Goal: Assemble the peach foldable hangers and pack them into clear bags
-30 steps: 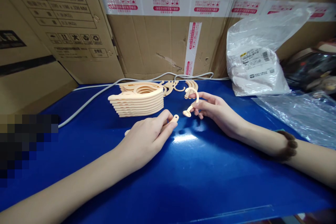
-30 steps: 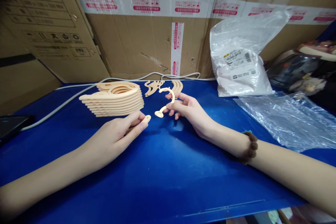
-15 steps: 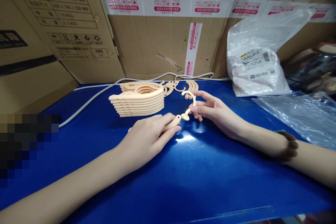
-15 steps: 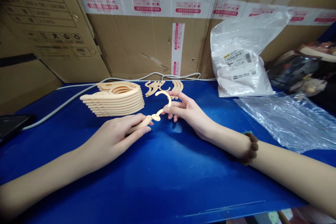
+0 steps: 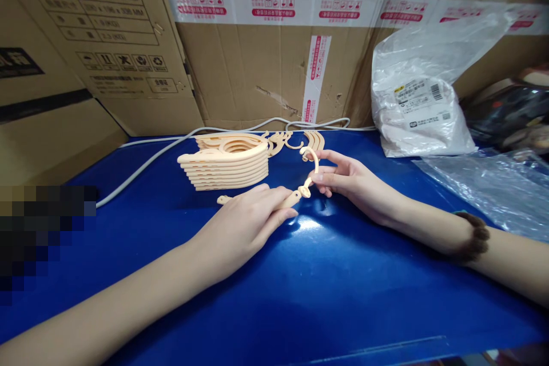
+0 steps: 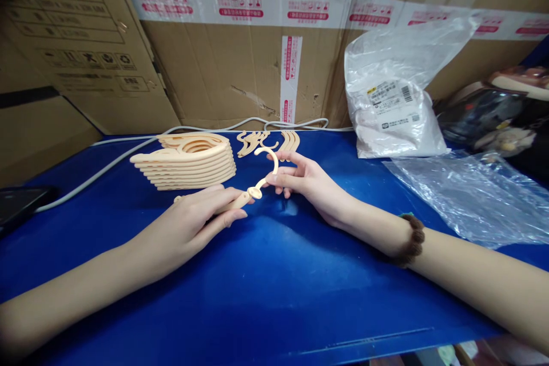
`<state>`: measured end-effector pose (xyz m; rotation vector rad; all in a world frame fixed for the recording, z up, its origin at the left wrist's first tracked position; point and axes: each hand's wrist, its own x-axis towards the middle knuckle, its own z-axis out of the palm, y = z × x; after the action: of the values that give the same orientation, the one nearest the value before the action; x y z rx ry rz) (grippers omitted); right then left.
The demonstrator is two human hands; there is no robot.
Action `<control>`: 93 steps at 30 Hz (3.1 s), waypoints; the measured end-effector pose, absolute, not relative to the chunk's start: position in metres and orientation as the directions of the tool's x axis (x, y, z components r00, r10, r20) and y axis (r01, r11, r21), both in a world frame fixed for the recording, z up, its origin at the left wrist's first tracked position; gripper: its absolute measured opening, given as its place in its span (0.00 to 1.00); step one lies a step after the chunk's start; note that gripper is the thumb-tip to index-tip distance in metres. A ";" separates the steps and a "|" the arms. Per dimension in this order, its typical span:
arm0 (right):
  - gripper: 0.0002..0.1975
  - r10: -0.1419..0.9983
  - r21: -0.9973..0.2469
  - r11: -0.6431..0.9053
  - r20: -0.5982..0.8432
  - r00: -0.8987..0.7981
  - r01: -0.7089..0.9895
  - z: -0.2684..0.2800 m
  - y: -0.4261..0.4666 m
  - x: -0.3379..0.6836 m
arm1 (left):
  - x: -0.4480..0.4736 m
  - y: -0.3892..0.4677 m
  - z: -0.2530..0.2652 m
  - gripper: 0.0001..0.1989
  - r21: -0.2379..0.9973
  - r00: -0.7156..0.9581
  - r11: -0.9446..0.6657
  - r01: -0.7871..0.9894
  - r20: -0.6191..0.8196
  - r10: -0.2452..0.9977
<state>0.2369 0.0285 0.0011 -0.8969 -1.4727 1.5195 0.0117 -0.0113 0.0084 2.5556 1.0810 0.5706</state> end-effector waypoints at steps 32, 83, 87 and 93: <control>0.32 0.886 -0.996 -0.002 0.039 -0.462 -0.086 0.002 0.027 0.236 | 0.013 -0.014 0.010 0.09 0.338 0.657 -0.728 0.596 0.316 0.685; 0.29 0.873 -0.950 0.278 0.189 -0.449 0.140 0.008 0.016 0.232 | 0.015 -0.015 0.000 0.16 -0.043 0.717 -0.733 0.679 0.255 0.649; 0.29 0.871 -0.951 0.275 0.184 -0.455 0.142 0.009 0.016 0.232 | 0.015 -0.015 0.000 0.16 -0.031 0.708 -0.725 0.688 0.250 0.661; 0.30 0.870 -0.954 0.271 0.187 -0.456 0.125 0.008 0.016 0.233 | 0.015 -0.016 0.001 0.15 -0.042 0.709 -0.728 0.685 0.269 0.652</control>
<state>0.2331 0.0155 0.0083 -0.9071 -1.7863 1.2452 0.0150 -0.0159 0.0011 3.0317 1.1916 0.3905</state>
